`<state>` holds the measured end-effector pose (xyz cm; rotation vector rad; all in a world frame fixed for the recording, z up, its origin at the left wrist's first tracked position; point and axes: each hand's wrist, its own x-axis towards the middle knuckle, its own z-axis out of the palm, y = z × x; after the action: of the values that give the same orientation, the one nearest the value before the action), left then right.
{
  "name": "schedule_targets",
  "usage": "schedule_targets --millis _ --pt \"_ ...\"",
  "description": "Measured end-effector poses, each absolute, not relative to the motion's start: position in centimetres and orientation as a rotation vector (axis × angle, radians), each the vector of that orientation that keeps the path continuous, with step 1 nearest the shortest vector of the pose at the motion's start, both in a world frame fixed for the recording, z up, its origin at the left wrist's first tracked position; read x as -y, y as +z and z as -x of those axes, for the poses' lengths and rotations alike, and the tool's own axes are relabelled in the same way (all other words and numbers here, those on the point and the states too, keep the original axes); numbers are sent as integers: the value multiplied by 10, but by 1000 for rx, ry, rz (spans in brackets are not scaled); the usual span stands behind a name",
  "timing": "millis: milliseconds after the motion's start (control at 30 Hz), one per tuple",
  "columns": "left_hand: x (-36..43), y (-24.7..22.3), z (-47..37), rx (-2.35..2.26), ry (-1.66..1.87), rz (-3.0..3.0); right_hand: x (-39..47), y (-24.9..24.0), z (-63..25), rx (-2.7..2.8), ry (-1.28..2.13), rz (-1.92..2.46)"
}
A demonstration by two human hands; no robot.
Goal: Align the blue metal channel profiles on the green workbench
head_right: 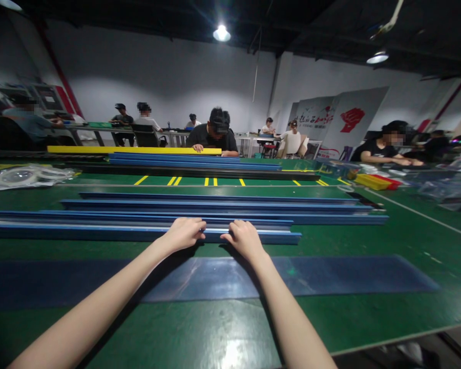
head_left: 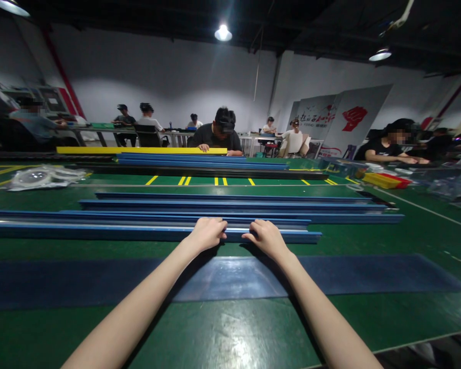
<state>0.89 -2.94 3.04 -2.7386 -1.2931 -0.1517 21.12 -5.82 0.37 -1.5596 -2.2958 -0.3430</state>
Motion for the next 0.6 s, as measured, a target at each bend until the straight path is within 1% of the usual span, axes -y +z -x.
schedule_targets --millis 167,300,600 --pt "27 32 -4 1295 -107 2723 58 7 -230 2323 -260 1511" --pt "25 33 9 1337 -62 2695 59 9 -245 2299 -175 1552" --pt "29 37 23 1438 -51 2670 61 12 -269 2190 -125 1685"
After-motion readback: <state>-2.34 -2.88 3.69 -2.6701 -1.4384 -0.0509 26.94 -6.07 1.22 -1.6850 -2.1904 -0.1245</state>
